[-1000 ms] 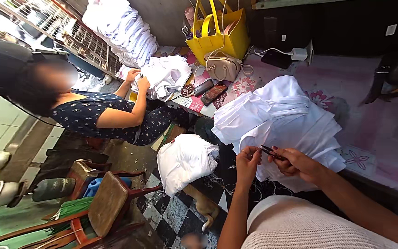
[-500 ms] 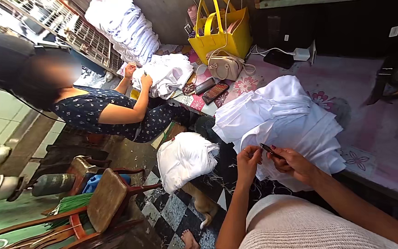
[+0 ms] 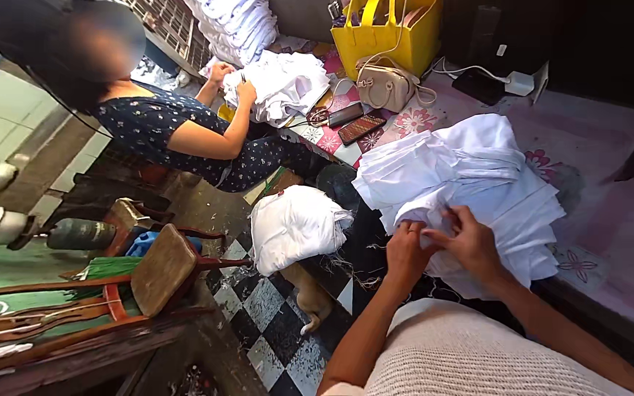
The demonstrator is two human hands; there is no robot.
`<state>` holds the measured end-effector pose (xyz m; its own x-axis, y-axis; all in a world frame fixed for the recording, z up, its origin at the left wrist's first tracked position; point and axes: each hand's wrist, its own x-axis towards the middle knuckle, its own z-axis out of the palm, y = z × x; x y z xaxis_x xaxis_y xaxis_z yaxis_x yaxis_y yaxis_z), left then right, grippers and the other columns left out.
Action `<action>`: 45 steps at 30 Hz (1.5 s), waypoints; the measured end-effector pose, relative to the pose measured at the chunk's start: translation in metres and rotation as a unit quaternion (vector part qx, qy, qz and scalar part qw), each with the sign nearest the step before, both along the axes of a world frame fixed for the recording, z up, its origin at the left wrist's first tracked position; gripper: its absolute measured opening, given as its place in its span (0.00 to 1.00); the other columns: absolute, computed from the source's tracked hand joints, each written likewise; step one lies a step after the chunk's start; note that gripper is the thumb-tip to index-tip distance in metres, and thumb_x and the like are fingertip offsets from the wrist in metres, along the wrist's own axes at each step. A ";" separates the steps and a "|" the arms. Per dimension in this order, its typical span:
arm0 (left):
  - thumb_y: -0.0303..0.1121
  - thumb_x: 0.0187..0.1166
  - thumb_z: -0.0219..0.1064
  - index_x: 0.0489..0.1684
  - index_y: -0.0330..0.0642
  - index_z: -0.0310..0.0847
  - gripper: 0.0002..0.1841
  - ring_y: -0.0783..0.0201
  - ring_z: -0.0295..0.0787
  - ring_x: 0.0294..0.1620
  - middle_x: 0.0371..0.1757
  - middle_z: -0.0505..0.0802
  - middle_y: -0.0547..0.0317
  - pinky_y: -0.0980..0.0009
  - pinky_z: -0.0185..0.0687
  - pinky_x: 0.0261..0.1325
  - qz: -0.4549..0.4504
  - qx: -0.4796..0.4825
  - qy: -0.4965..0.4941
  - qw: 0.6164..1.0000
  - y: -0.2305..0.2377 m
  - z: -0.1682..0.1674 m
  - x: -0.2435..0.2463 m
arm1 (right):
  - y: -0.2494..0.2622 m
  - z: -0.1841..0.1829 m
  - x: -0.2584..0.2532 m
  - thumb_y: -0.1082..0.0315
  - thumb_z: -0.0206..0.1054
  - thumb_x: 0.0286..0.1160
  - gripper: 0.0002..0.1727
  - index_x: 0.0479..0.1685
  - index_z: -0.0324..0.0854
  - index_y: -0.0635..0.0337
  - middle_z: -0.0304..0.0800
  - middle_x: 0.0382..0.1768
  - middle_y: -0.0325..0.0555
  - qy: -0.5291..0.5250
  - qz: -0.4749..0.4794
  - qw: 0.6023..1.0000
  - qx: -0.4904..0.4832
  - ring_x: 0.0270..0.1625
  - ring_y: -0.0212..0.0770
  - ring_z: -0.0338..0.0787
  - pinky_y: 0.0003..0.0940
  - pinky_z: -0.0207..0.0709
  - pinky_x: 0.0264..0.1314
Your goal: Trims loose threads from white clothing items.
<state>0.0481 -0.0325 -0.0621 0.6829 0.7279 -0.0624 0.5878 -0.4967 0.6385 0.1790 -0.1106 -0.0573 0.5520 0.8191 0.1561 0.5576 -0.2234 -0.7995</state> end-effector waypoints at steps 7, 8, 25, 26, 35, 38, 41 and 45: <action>0.31 0.74 0.73 0.39 0.38 0.95 0.07 0.45 0.93 0.53 0.47 0.95 0.44 0.49 0.87 0.58 -0.028 0.160 -0.074 0.984 -0.022 -0.023 -0.015 | 0.011 -0.009 0.013 0.68 0.63 0.77 0.19 0.56 0.80 0.78 0.88 0.30 0.67 -0.102 -0.046 0.994 -0.020 0.29 0.67 0.89 0.64 0.77 0.32; 0.36 0.71 0.76 0.50 0.44 0.95 0.13 0.40 0.89 0.63 0.58 0.93 0.41 0.44 0.79 0.69 -0.005 0.250 -0.106 0.962 -0.023 -0.023 -0.013 | 0.010 -0.003 0.014 0.68 0.62 0.78 0.18 0.56 0.79 0.78 0.87 0.29 0.66 -0.089 -0.044 0.995 -0.002 0.27 0.63 0.87 0.60 0.78 0.31; 0.29 0.71 0.77 0.44 0.32 0.84 0.11 0.57 0.86 0.27 0.31 0.90 0.47 0.58 0.85 0.34 0.093 0.056 -0.297 0.949 0.187 0.053 0.022 | 0.149 0.076 0.095 0.58 0.56 0.91 0.22 0.52 0.81 0.74 0.87 0.35 0.71 -0.151 -0.027 0.987 0.045 0.38 0.73 0.89 0.74 0.76 0.41; 0.29 0.73 0.76 0.51 0.32 0.83 0.15 0.53 0.88 0.33 0.36 0.91 0.44 0.53 0.86 0.40 0.116 0.005 -0.285 0.951 0.201 0.030 0.033 | 0.167 0.058 0.101 0.58 0.56 0.90 0.22 0.53 0.81 0.73 0.88 0.38 0.72 -0.161 -0.032 0.986 0.000 0.43 0.75 0.89 0.77 0.76 0.45; 0.24 0.75 0.71 0.44 0.22 0.85 0.10 0.59 0.90 0.40 0.41 0.91 0.40 0.67 0.88 0.49 0.295 0.135 -0.367 0.872 0.137 -0.025 0.016 | 0.208 -0.009 0.128 0.54 0.52 0.91 0.24 0.51 0.85 0.68 0.91 0.46 0.69 -0.103 -0.048 0.981 -0.158 0.57 0.69 0.89 0.70 0.74 0.59; 0.42 0.66 0.82 0.53 0.29 0.89 0.24 0.46 0.92 0.54 0.52 0.93 0.39 0.53 0.89 0.58 0.211 0.175 -0.234 0.933 0.086 -0.040 0.014 | 0.207 -0.014 0.128 0.55 0.52 0.92 0.25 0.53 0.85 0.69 0.91 0.43 0.69 -0.092 -0.074 0.987 -0.105 0.54 0.69 0.90 0.69 0.75 0.58; 0.45 0.68 0.80 0.61 0.32 0.87 0.28 0.34 0.84 0.65 0.62 0.88 0.32 0.45 0.82 0.64 0.185 0.144 -0.168 0.957 0.078 -0.061 0.013 | 0.191 -0.017 0.119 0.60 0.51 0.92 0.24 0.53 0.83 0.75 0.90 0.40 0.71 -0.124 -0.111 0.986 0.024 0.48 0.69 0.91 0.66 0.77 0.56; 0.31 0.75 0.73 0.45 0.33 0.92 0.10 0.36 0.87 0.62 0.55 0.92 0.34 0.47 0.81 0.68 0.191 0.132 -0.207 0.950 0.094 -0.061 0.002 | 0.143 -0.019 0.087 0.69 0.52 0.90 0.19 0.53 0.83 0.79 0.90 0.46 0.70 -0.178 -0.069 0.970 0.151 0.49 0.61 0.92 0.53 0.83 0.56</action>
